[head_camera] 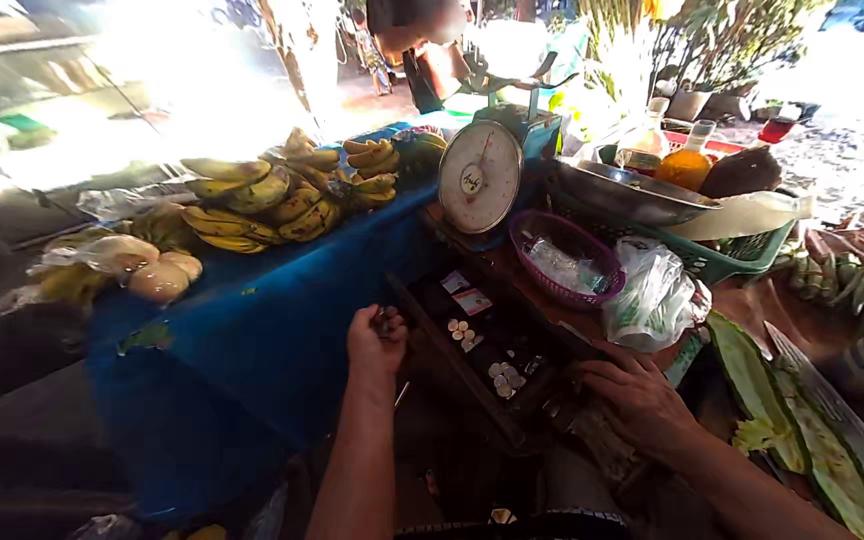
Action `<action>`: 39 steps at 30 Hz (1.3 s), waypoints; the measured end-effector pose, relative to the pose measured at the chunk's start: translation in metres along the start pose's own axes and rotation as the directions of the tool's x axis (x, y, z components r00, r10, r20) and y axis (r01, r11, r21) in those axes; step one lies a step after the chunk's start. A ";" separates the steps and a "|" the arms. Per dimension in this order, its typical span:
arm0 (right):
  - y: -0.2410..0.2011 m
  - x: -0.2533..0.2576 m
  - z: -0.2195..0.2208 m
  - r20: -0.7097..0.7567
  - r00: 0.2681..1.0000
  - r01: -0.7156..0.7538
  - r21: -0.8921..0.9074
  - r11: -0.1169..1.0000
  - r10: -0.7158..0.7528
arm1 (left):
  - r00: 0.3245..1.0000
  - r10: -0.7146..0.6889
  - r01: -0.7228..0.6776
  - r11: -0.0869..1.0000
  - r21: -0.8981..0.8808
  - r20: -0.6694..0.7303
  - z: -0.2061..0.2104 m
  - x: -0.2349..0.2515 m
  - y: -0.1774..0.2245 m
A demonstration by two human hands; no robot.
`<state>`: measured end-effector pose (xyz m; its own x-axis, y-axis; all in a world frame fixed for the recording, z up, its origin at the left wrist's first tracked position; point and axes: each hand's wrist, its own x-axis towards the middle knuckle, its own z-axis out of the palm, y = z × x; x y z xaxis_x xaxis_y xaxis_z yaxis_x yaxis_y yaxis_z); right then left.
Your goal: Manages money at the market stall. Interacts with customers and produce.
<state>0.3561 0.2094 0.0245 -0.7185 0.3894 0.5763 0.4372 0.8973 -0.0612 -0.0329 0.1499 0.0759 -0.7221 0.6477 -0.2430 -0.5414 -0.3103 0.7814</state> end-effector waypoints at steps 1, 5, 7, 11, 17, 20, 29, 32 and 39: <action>0.000 0.000 0.000 -0.005 1.000 0.003 -0.005 1.000 -0.003 | 0.998 0.005 -0.008 0.999 -0.037 -0.070 -0.008 0.005 0.005; 0.000 0.000 0.001 -0.013 1.000 0.007 -0.010 1.000 -0.007 | 0.981 0.000 -0.012 0.998 -0.062 -0.196 -0.041 0.021 0.004; 0.000 0.000 0.001 -0.007 1.000 0.007 -0.006 1.000 -0.007 | 0.972 0.008 0.020 0.993 0.120 -0.233 -0.062 0.031 -0.014; 0.000 0.000 0.001 -0.008 1.000 0.014 -0.012 1.000 -0.014 | 0.933 -0.152 0.310 0.797 0.518 -0.325 -0.111 0.029 -0.065; 0.000 -0.001 0.002 -0.018 1.000 0.016 -0.026 1.000 -0.016 | 0.850 -0.325 0.511 0.704 0.494 -0.415 -0.130 0.007 -0.100; 0.000 0.000 0.001 -0.019 1.000 0.013 -0.024 1.000 -0.014 | 0.917 -0.280 0.389 0.789 0.475 -0.286 -0.115 0.010 -0.092; 0.000 0.000 0.002 -0.022 1.000 0.019 -0.035 0.999 -0.020 | 0.991 0.119 -0.094 0.942 0.323 -0.058 -0.015 -0.002 -0.029; 0.000 0.000 0.002 -0.015 1.000 0.020 -0.047 0.999 -0.021 | 0.976 0.202 -0.159 0.917 0.366 -0.081 -0.005 -0.005 -0.026; 0.000 0.000 0.001 -0.008 1.000 0.018 -0.048 0.999 -0.018 | 0.969 0.244 -0.214 0.909 0.356 -0.041 0.021 -0.006 -0.028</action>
<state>0.3559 0.2096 0.0236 -0.7220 0.3715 0.5837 0.4500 0.8930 -0.0118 -0.0040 0.1694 0.0674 -0.8496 0.5230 -0.0683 -0.1842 -0.1730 0.9675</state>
